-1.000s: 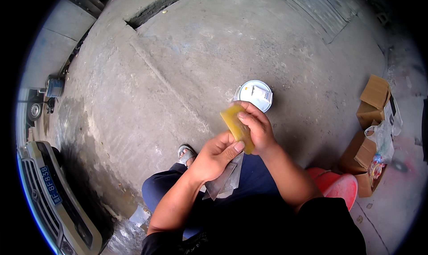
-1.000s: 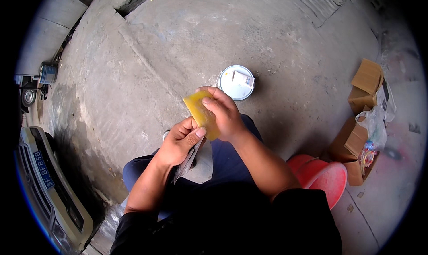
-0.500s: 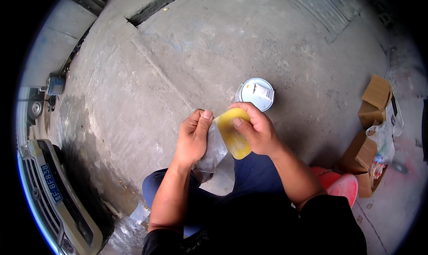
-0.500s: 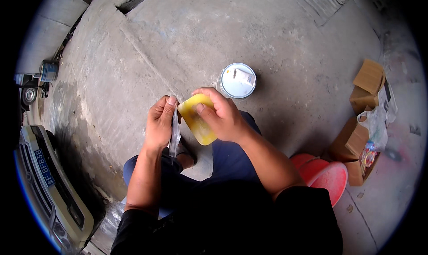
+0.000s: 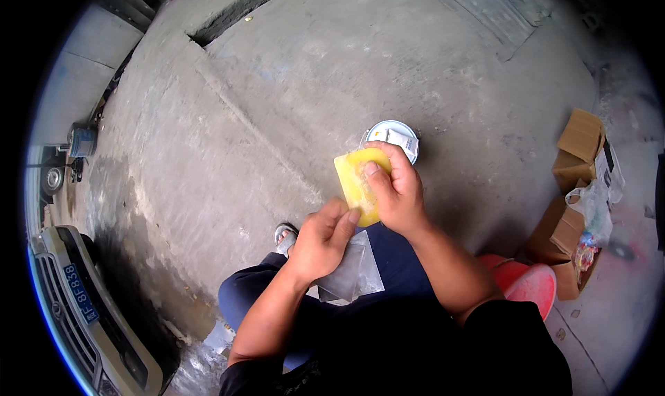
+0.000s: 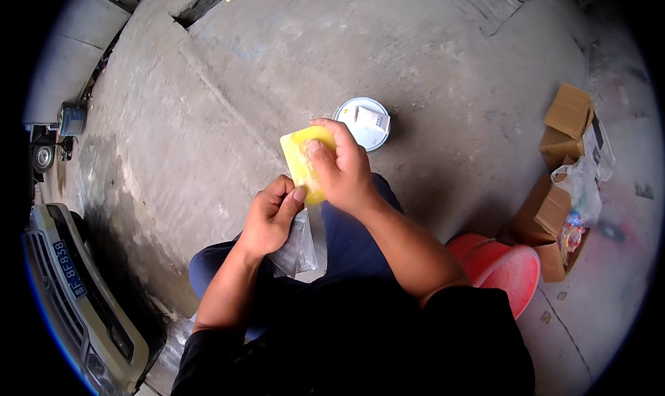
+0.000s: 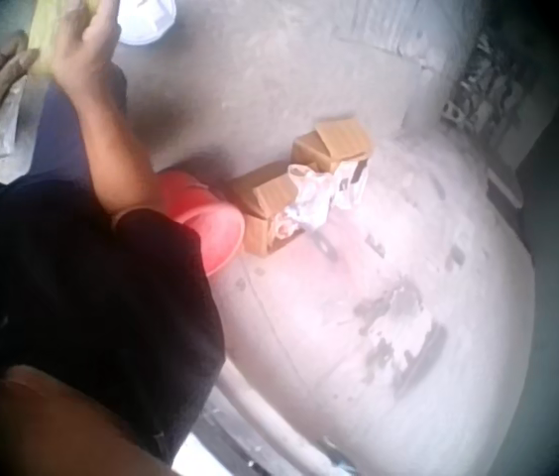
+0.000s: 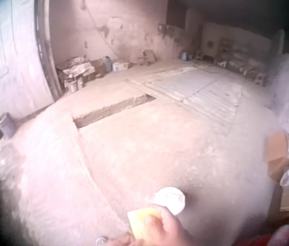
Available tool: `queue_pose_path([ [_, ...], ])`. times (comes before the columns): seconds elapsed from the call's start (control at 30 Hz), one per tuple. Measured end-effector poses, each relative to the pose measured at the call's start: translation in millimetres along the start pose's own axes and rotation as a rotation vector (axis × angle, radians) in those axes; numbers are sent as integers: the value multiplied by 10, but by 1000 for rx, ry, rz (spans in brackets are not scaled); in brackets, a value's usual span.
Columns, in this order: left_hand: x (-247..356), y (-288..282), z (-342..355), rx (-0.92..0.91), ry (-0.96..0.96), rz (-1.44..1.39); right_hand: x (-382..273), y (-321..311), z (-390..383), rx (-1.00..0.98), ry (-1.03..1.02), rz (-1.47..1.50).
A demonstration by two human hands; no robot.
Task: The person mixes body filler and hardener on a putty knife, then applies the mixture to a damaged area on the side of a silver van using a spreader. The person smooths the filler over the affected panel.
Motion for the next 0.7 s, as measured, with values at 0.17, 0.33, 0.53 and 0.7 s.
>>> queue_pose_path([
  [0.17,58,13,-71,177,118,127,-15,-56,-36,160,-28,-39],
  [0.33,213,56,-99,361,458,505,-33,-92,-36,256,-64,-78],
  [0.53,131,-25,-79,162,218,221,25,-142,-1,294,-44,24],
  [0.7,-28,-26,41,-126,-85,-595,53,-94,-40,247,16,224],
])
Point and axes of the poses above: each hand's wrist, its own z-axis towards the middle knuckle, its own y-axis out of the palm, x = y × z, the point moved 6 cm from there along z, towards the middle knuckle, and after that the axes turned 7 degrees about -y, right-handed, at the moved point
